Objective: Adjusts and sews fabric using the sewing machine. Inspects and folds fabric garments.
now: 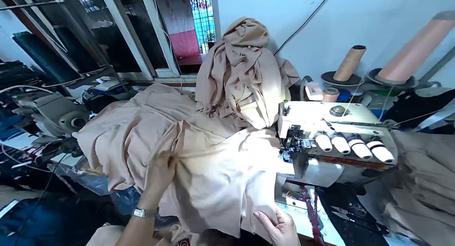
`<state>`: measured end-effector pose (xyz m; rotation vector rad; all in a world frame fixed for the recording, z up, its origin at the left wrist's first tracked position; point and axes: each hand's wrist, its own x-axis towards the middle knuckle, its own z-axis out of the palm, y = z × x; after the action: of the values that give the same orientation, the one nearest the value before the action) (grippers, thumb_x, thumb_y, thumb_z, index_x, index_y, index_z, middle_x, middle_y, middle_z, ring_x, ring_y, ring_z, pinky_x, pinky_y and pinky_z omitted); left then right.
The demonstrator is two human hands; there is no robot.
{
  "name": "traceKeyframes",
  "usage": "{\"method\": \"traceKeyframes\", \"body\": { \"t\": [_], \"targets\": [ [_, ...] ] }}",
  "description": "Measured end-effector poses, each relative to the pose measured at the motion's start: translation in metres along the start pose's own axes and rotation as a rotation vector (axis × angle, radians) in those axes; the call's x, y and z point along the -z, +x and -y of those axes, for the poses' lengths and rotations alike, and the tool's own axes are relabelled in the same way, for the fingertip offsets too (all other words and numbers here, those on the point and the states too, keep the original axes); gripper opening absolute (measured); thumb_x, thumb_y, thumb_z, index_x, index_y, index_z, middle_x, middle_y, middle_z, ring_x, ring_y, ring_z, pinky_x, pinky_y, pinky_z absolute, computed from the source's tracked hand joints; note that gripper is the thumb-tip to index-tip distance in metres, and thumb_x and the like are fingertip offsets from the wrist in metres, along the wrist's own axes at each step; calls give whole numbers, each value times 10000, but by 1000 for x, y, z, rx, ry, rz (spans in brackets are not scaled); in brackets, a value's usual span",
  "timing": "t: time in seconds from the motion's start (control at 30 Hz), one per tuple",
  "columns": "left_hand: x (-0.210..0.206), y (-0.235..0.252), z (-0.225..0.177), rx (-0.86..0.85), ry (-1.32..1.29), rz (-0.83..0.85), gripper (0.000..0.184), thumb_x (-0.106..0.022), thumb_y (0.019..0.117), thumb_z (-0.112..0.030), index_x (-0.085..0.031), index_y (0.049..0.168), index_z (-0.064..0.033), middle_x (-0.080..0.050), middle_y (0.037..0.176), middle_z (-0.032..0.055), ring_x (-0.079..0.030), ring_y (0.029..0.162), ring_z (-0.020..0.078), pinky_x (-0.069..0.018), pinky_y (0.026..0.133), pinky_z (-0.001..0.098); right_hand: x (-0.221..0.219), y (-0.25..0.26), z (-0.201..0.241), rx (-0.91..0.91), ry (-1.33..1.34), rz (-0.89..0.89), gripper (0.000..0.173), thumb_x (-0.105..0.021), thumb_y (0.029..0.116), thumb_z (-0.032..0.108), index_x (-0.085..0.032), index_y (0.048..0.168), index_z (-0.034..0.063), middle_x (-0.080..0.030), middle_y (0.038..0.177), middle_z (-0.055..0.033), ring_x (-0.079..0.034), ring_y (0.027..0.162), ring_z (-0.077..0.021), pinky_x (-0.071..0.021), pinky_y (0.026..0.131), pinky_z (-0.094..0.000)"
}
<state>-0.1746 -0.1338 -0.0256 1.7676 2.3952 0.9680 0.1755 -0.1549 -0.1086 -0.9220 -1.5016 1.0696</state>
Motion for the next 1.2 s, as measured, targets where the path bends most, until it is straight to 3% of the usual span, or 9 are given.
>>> {"method": "traceKeyframes", "body": {
  "t": [0.1,0.23,0.3,0.37,0.43,0.57,0.67,0.8,1.2],
  "targets": [
    [21,16,3,-65,-99,-169,199,-632,1005,-83,-645,1087,98,-658,1016,269,-665,873,401,-542,814,602,-5,-13,8,-108,90,13,87,-676,908,0,-716,984,-16,-758,833,12,-714,766,1,-607,754,-200],
    [1,18,-22,30,12,59,388,-674,980,-126,-582,1327,21,-537,1347,321,-621,1101,507,-509,917,689,1,-23,1,-113,30,-15,176,-575,965,11,-663,1101,-57,-747,891,-9,-707,813,1,-595,783,-191],
    [-17,-6,-52,-193,24,90,383,-676,976,-145,-620,1321,10,-517,1402,310,-558,1230,495,-465,1006,666,4,-27,1,-151,44,-34,227,-580,956,-1,-593,1172,-68,-737,937,-31,-714,851,-29,-601,806,-217],
    [-43,-44,-76,-634,-68,132,276,-705,926,-192,-733,1171,-67,-635,1277,199,-582,1231,373,-464,1047,561,6,-31,2,-174,57,-63,228,-587,946,-15,-559,1168,-63,-728,964,-44,-713,869,-48,-603,814,-229],
    [-61,-74,-100,-959,-94,303,248,-707,946,-283,-730,1174,-187,-670,1278,104,-588,1243,314,-423,1074,539,8,-34,1,-168,51,-85,205,-581,951,-3,-567,1149,-51,-726,948,-27,-708,855,-36,-601,802,-222],
    [-88,-99,-108,-1142,-77,454,142,-609,978,-87,-721,1007,-169,-666,1240,133,-595,1231,350,-393,1110,585,12,-36,-1,-131,5,-88,100,-541,986,56,-606,1047,10,-670,810,32,-643,716,-2,-547,664,-180],
    [-78,-97,-111,-1122,-294,592,176,-528,1034,-109,-686,961,-83,-684,1008,109,-625,1134,300,-376,1139,503,14,-35,2,-83,-26,-135,114,-586,973,69,-690,944,32,-696,816,23,-660,746,-7,-561,709,-183],
    [-44,-89,-133,-894,-852,738,183,-526,1054,-86,-639,1054,57,-663,943,141,-647,885,148,-536,847,268,9,-21,21,-21,100,-195,90,-659,891,-25,-713,958,1,-746,853,0,-708,766,-38,-607,733,-205],
    [-66,-85,-143,-605,-908,497,162,-630,1007,-118,-702,995,27,-685,895,58,-645,835,51,-543,788,198,0,-8,42,29,236,-149,187,-590,940,-25,-750,1035,-46,-771,944,-62,-733,843,-74,-614,794,-218]
  ]
}}
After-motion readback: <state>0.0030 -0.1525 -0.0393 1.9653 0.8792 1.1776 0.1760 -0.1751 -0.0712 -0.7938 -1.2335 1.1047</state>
